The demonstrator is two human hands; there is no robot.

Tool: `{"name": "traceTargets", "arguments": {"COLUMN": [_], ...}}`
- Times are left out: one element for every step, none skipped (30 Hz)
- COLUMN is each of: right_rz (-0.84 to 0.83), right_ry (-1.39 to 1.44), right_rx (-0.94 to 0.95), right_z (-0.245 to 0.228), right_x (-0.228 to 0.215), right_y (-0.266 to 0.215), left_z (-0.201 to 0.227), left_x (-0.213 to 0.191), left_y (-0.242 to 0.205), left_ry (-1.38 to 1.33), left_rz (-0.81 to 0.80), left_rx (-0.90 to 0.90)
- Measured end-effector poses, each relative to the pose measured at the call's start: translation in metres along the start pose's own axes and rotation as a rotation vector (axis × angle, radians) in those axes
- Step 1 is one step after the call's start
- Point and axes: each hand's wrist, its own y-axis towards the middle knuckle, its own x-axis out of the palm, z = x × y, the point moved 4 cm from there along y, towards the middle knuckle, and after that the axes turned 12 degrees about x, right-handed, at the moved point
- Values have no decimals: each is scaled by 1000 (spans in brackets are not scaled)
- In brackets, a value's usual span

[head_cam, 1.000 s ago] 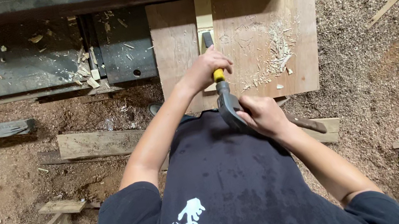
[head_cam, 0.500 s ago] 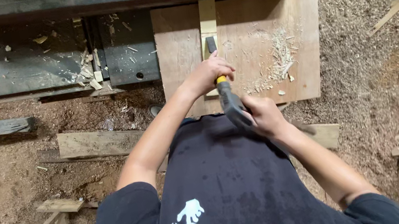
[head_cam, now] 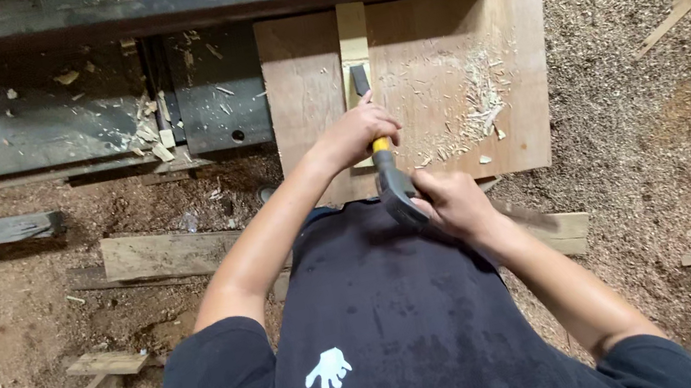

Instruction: The person uses a chisel and hammer to carve a groove into a small wooden plank. They repeatedly strike the chisel to remove wood shavings, occasionally repositioning the plank to continue the cut along its length.

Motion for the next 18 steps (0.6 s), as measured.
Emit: {"name": "traceTargets", "arguments": {"right_rz": [-20,-29,-37,-54,-71,-62,-53,-39,-54,-63,-72,-56,-40,-32,-30,-24,-18,-15], "right_ry": [-85,-170,-143,-114,-84,-129,-175,-219,-183,-147,-111,-61,-11,33,-39,-110,-180,-114], "right_rx": [31,53,-5,-54,-103,-52,-2,53,43,15,-13,2,17,37,46,49,53,-51], "right_z": [2,5,5,2,1,4,8,11,10,11,12,11,11,11,11,11,8,5], "right_x": [-1,0,-2,-1,2,2,4,7,9,11,13,13,13,10,8,6,3,0], "right_y": [-3,3,6,6,7,4,2,0,-7,-4,1,1,4,-1,-4,-5,-7,2], "left_z": [3,1,-2,-3,-5,-3,-1,1,5,3,3,6,5,8,12,13,16,7], "left_x": [6,4,0,-1,-2,0,2,4,6,0,-5,-5,-8,-3,4,9,15,8], "left_y": [-1,0,2,1,-1,-1,0,0,1,3,4,2,1,0,0,-2,-3,-2], "left_ry": [11,36,60,64,67,67,61,52,43,53,63,61,75,82,88,93,98,129], "left_rz": [-6,-16,-26,-29,-32,-32,-43,-58,-73,-62,-51,-43,-50,-50,-50,-108,-166,-223], "left_rx": [12,28,45,24,4,-17,-18,-16,-13,-6,1,7,6,4,3,-6,-15,-23]}}
